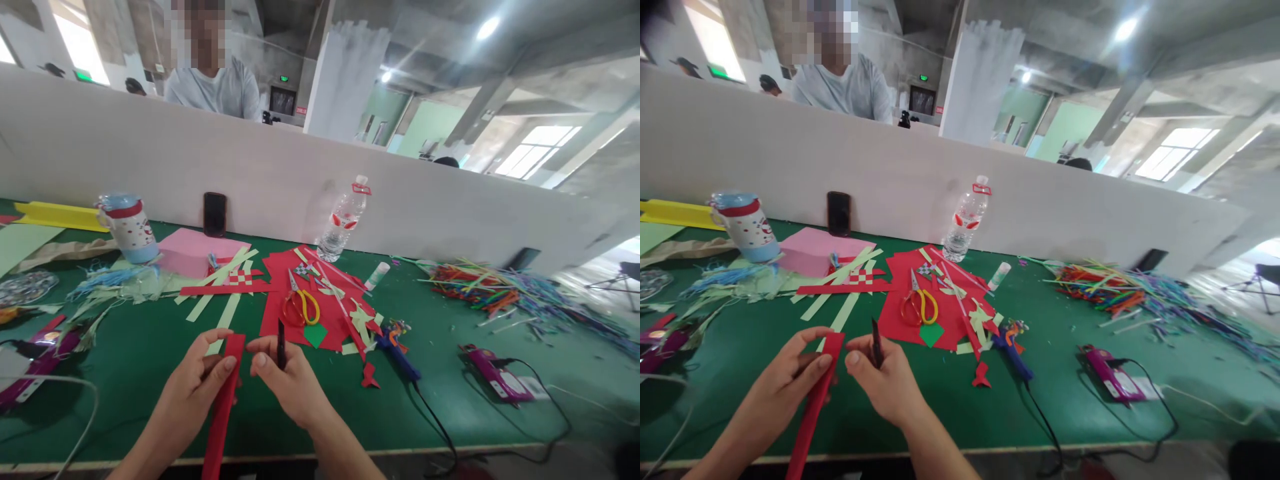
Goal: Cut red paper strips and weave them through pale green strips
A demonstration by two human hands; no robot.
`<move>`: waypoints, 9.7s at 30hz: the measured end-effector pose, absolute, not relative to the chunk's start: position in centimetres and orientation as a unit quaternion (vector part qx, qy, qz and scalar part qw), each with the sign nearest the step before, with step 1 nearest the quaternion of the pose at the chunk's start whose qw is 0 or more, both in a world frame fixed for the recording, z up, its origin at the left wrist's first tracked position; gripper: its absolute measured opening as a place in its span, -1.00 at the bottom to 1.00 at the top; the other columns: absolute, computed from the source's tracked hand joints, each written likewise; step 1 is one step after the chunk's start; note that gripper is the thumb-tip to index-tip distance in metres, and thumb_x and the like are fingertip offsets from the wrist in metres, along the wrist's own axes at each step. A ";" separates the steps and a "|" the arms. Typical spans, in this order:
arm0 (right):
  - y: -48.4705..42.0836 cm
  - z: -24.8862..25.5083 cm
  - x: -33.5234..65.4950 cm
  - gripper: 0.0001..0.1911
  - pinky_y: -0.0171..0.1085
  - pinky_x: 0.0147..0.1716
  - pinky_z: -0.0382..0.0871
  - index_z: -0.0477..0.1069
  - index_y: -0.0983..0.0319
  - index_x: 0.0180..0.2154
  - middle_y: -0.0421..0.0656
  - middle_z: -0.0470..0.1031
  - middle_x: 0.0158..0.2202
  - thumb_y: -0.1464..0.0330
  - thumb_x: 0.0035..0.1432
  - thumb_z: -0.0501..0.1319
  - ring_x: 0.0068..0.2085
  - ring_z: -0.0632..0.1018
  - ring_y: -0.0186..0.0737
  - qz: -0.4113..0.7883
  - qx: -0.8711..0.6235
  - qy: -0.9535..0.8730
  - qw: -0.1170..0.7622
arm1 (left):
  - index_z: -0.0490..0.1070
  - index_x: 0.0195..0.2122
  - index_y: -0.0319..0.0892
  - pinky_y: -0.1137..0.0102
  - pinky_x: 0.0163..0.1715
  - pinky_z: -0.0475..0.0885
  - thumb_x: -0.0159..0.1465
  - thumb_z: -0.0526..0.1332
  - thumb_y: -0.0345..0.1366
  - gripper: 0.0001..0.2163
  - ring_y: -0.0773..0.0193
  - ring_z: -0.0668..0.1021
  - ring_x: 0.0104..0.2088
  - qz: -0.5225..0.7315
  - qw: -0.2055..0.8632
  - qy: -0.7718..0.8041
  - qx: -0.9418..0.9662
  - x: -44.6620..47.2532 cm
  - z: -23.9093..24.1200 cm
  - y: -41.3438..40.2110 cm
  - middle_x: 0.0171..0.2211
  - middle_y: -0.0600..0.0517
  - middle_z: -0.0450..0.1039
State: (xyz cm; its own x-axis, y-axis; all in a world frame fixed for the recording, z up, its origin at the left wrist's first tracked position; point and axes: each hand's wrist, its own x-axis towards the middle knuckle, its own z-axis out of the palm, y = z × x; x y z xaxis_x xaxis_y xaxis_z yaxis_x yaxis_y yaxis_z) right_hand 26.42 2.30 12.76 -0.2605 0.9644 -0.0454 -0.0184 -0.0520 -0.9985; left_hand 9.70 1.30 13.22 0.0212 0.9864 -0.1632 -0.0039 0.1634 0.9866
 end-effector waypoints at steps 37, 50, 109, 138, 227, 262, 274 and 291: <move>14.5 11.1 16.2 -0.84 -0.33 -0.26 0.33 0.52 0.16 -0.14 -0.22 0.57 -0.27 0.27 0.25 0.26 -0.23 0.55 -0.20 0.381 -0.393 -0.794 0.265 | 0.44 0.09 0.00 0.19 0.35 0.01 0.36 0.14 -0.16 -0.70 0.11 0.40 0.23 0.212 -0.159 0.409 0.873 -0.2 1.7 -0.2 0.22 0.02 0.41; 4.9 8.6 25.7 -0.60 -0.19 -0.06 0.45 0.39 0.21 0.14 -0.05 0.52 -0.10 0.52 0.32 0.06 -0.09 0.54 -0.12 0.206 -0.462 -0.839 0.202 | 0.40 0.13 -0.05 0.24 0.35 0.00 0.34 0.16 -0.12 -0.64 0.15 0.51 0.15 0.241 -0.116 0.483 0.833 0.0 1.4 -0.2 0.09 0.00 0.53; 0.7 5.6 22.8 -0.67 -0.17 -0.35 0.31 0.48 0.10 -0.05 -0.10 0.49 -0.32 0.51 0.23 0.09 -0.33 0.45 -0.08 0.089 -0.502 -0.838 0.193 | 0.45 -0.02 -0.08 0.23 0.36 -0.04 0.32 0.20 -0.13 -0.74 0.14 0.45 0.18 0.228 -0.032 0.488 0.842 -0.1 1.5 0.1 0.05 -0.02 0.49; 1.7 5.8 23.4 -0.70 -0.20 -0.34 0.33 0.50 0.12 -0.07 -0.11 0.49 -0.30 0.49 0.28 0.09 -0.31 0.45 -0.12 0.110 -0.484 -0.839 0.224 | 0.46 -0.03 0.00 0.20 0.36 -0.01 0.29 0.23 -0.25 -0.78 0.12 0.42 0.20 0.227 -0.047 0.474 0.850 -0.3 1.8 0.3 0.05 -0.03 0.43; 3.2 5.8 22.0 -0.69 -0.18 -0.34 0.22 0.49 0.08 -0.04 -0.15 0.50 -0.28 0.49 0.28 0.12 -0.29 0.45 -0.12 0.119 -0.485 -0.839 0.215 | 0.51 -0.09 0.07 0.24 0.36 -0.03 0.29 0.24 -0.26 -0.82 0.18 0.45 0.16 0.261 -0.031 0.455 0.851 -0.1 3.0 0.6 -0.02 0.05 0.49; 3.0 6.1 23.0 -0.70 -0.20 -0.33 0.28 0.49 0.08 -0.05 -0.14 0.50 -0.28 0.49 0.27 0.13 -0.29 0.46 -0.12 0.134 -0.478 -0.842 0.212 | 0.50 -0.09 0.00 0.09 0.20 0.34 0.27 0.25 -0.27 -0.81 -0.03 0.34 0.26 0.248 -0.064 0.468 0.846 -0.4 2.1 0.0 0.19 -0.10 0.32; 2.9 5.7 22.4 -0.71 -0.19 -0.32 0.28 0.49 0.09 -0.06 -0.14 0.49 -0.29 0.49 0.27 0.12 -0.29 0.46 -0.12 0.127 -0.484 -0.838 0.216 | 0.50 -0.08 0.01 0.13 0.22 0.32 0.25 0.25 -0.23 -0.79 0.02 0.39 0.24 0.228 -0.077 0.463 0.853 -0.7 2.0 0.2 0.23 -0.10 0.30; 3.3 5.8 22.1 -0.68 -0.18 -0.32 0.26 0.49 0.08 -0.05 -0.15 0.50 -0.27 0.50 0.26 0.13 -0.28 0.45 -0.12 0.125 -0.490 -0.837 0.209 | 0.50 -0.05 0.03 0.11 0.18 0.39 0.25 0.27 -0.23 -0.76 0.00 0.39 0.24 0.225 -0.069 0.467 0.852 -0.8 1.9 0.1 0.21 -0.09 0.33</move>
State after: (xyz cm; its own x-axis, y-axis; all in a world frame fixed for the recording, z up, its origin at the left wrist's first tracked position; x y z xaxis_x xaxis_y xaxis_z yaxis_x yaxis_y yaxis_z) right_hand 22.08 3.33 5.84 -0.4327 0.8722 0.2282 0.7678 0.4892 -0.4137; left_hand -0.82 0.13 1.91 0.4621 0.7649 0.4488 0.8273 -0.5541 0.0924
